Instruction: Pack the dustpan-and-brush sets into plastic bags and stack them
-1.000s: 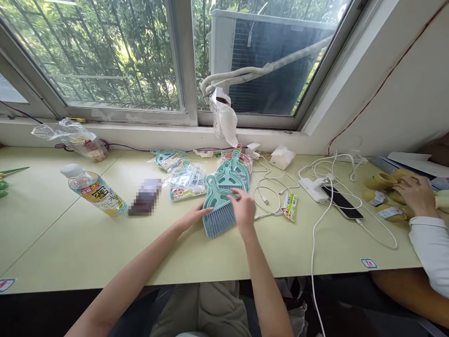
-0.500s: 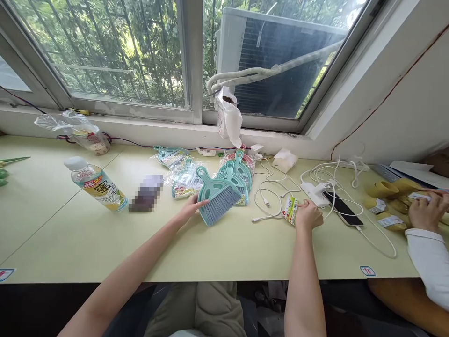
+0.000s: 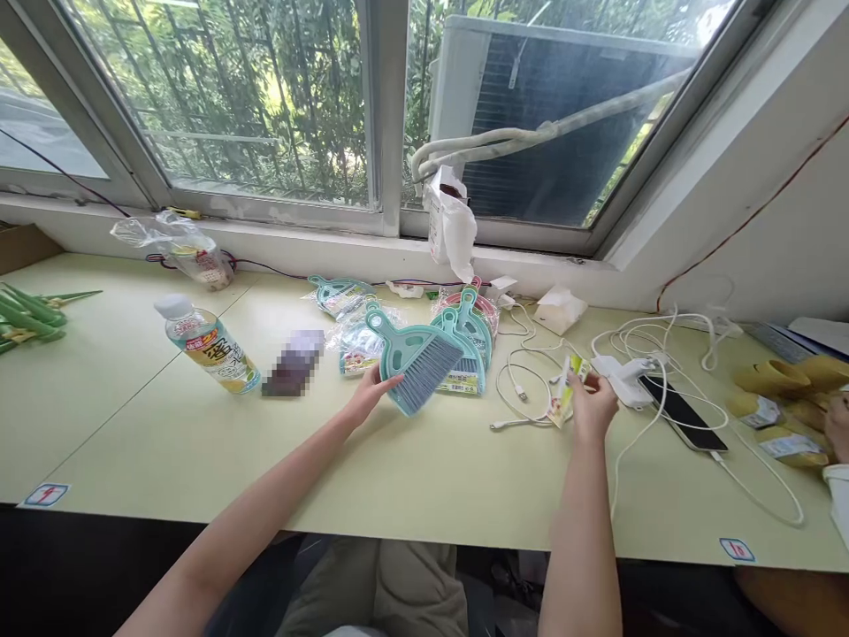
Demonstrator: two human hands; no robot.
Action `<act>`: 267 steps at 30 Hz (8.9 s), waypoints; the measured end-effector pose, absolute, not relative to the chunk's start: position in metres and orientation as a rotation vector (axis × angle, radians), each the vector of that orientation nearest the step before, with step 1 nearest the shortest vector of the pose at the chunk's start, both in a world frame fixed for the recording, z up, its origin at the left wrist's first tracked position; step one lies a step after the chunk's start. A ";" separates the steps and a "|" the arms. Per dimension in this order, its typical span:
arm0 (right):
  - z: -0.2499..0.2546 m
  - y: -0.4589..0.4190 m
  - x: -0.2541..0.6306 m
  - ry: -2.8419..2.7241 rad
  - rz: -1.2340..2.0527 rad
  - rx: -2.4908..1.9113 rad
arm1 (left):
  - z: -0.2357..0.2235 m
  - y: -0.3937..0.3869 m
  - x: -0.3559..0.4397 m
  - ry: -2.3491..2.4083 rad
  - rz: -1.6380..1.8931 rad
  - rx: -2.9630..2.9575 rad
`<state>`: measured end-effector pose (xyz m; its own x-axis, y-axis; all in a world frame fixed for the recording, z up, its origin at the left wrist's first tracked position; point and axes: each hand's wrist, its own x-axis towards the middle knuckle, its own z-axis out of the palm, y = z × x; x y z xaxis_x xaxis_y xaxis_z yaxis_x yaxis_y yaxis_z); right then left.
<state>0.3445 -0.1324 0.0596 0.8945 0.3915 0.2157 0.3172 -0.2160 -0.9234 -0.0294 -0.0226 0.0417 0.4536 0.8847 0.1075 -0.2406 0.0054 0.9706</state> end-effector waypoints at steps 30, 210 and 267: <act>0.043 -0.063 0.131 -0.817 1.283 -0.990 | 0.043 -0.023 -0.032 0.761 1.052 1.162; 0.063 -0.075 0.166 -1.482 -0.225 -1.279 | 0.059 -0.002 -0.069 0.642 0.782 0.879; 0.010 -0.141 0.406 -0.283 0.359 -1.617 | 0.046 -0.009 -0.051 1.508 1.175 2.026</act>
